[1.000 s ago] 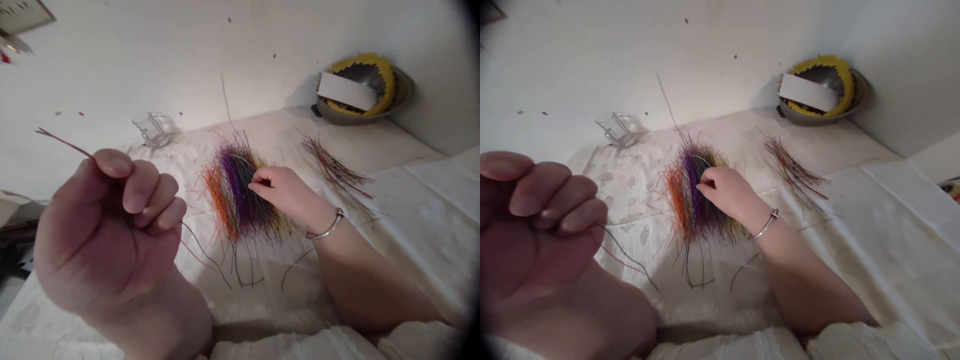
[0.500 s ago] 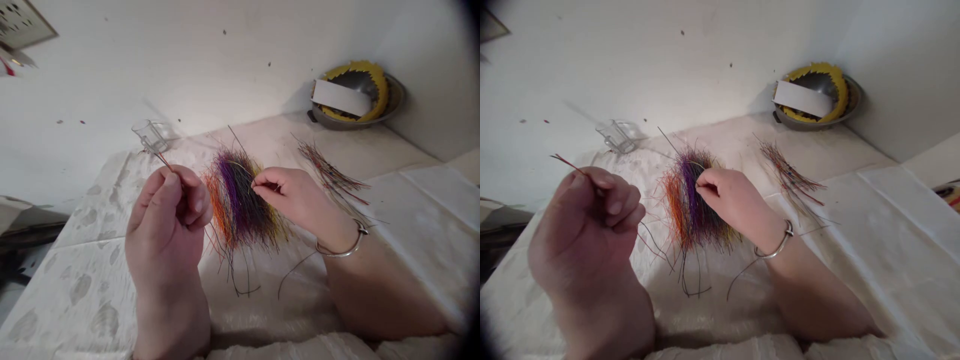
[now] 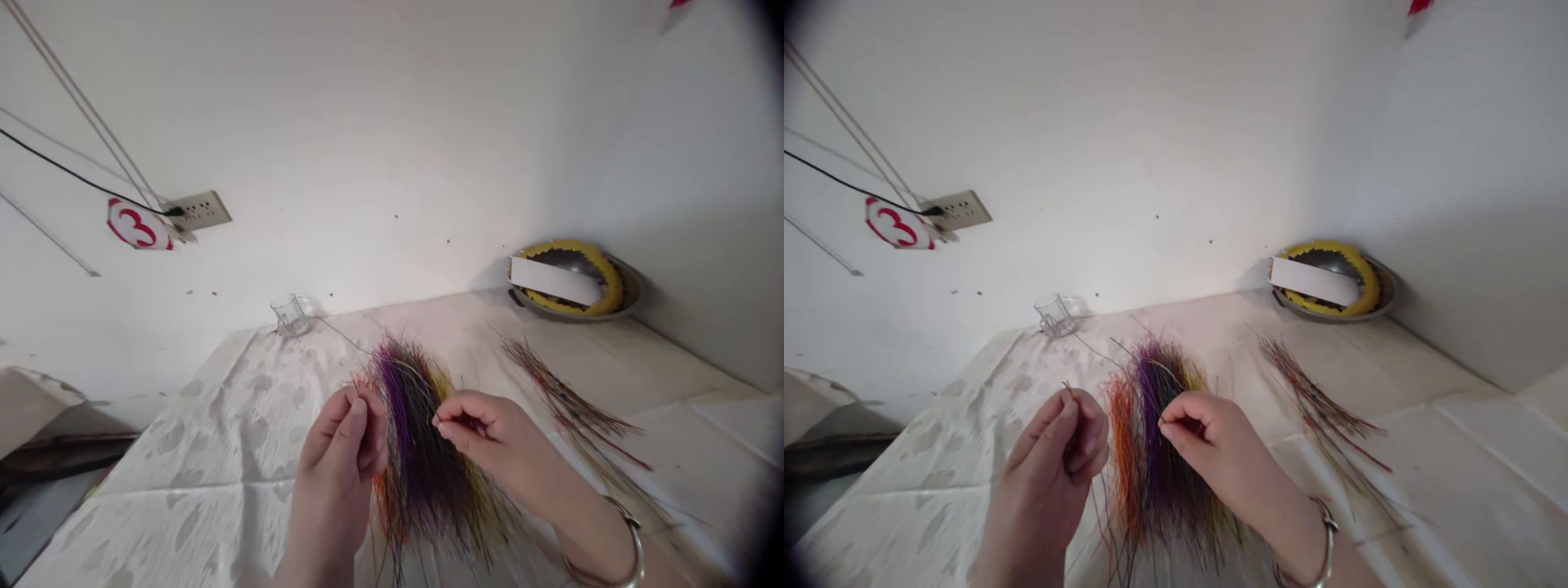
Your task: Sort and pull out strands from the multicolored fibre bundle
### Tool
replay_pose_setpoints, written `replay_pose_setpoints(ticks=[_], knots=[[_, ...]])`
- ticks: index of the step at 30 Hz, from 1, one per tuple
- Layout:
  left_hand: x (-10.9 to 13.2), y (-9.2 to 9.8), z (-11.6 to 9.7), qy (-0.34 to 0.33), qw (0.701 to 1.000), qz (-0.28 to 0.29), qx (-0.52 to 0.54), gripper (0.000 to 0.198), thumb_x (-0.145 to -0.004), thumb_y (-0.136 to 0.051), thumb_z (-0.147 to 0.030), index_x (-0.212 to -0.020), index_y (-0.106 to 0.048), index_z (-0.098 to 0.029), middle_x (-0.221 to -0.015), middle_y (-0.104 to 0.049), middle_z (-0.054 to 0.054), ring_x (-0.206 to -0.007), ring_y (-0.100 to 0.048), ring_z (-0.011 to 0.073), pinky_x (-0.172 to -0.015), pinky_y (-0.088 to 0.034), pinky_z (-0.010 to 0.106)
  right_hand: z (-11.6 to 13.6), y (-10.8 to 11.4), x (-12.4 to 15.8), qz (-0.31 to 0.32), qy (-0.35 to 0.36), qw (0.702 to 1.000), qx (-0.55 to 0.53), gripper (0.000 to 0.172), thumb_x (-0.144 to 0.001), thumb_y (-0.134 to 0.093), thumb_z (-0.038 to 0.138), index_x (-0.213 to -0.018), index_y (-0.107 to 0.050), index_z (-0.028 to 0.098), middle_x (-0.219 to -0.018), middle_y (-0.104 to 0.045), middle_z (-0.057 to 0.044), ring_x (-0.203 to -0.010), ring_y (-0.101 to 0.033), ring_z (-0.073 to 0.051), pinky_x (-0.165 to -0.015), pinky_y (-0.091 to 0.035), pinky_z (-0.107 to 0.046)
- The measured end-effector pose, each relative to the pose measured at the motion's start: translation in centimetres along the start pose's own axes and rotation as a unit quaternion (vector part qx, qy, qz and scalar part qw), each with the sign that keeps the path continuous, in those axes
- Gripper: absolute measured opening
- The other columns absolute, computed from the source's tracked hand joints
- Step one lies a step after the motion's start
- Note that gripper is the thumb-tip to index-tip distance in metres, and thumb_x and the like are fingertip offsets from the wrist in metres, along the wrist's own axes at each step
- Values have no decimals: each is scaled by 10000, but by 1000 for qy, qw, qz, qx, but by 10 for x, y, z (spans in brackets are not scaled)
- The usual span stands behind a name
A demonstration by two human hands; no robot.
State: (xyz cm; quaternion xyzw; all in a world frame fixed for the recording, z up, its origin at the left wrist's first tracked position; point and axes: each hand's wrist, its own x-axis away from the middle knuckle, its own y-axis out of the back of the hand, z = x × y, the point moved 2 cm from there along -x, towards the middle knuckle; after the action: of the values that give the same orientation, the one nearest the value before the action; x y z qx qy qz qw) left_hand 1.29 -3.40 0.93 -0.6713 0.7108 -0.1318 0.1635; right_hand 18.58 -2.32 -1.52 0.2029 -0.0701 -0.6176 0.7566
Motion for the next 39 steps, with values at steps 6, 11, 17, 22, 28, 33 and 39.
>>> replay_pose_setpoints(ticks=[6,11,17,22,28,33,39], knots=[[1,-1,8,19,1000,6,-4,227,-906,-527,-310,-753,-604,-162,-563,-392,-44,-481,-227,70,-445,-150,215,9,-2,9,33,-17,997,-70,110,-855,-528,241,-798,-613,202,-692,-563,20,-647,-522,-139,-573,-403,-229],[0,-6,15,19,1000,12,-16,249,-833,-638,-381,-916,-662,-147,-543,-395,-64,-456,-234,53,-439,-148,210,15,-6,11,75,-23,992,-94,107,-851,-494,227,-798,-582,197,-703,-576,13,-629,-512,-136,-579,-410,-234],[-1,-5,19,16,999,-17,-23,261,-712,-762,-384,-811,-667,-162,-499,-443,-61,-438,-309,52,-437,-200,195,18,-13,10,111,-13,993,-35,92,-816,-500,182,-743,-554,199,-666,-524,31,-635,-491,-136,-583,-384,-235],[-1,-1,9,-13,998,-54,11,217,-720,-761,-332,-706,-625,-164,-505,-419,-68,-434,-284,44,-421,-192,176,16,-16,12,158,3,987,15,116,-808,-488,146,-715,-525,203,-651,-483,43,-636,-468,-131,-574,-357,-227],[-4,8,-2,-29,993,-85,79,222,-714,-767,-278,-681,-585,-156,-569,-463,-56,-447,-268,33,-408,-193,148,10,-16,11,182,12,982,48,127,-797,-482,125,-700,-504,203,-657,-499,42,-630,-490,-123,-578,-369,-217],[-10,17,-3,-26,988,-69,136,166,-778,-713,-224,-723,-576,-148,-608,-481,-45,-456,-258,31,-392,-161,145,1,-18,11,212,-7,977,22,107,-825,-483,162,-726,-504,195,-683,-527,33,-609,-512,-118,-558,-386,-210],[-11,15,-4,-18,986,-66,154,147,-814,-674,-208,-753,-559,-141,-730,-593,5,-454,-257,22,-383,-163,138,-3,-19,11,225,-24,974,-5,105,-848,-462,176,-752,-501,194,-685,-524,35,-588,-500,-109,-532,-381,-201]])
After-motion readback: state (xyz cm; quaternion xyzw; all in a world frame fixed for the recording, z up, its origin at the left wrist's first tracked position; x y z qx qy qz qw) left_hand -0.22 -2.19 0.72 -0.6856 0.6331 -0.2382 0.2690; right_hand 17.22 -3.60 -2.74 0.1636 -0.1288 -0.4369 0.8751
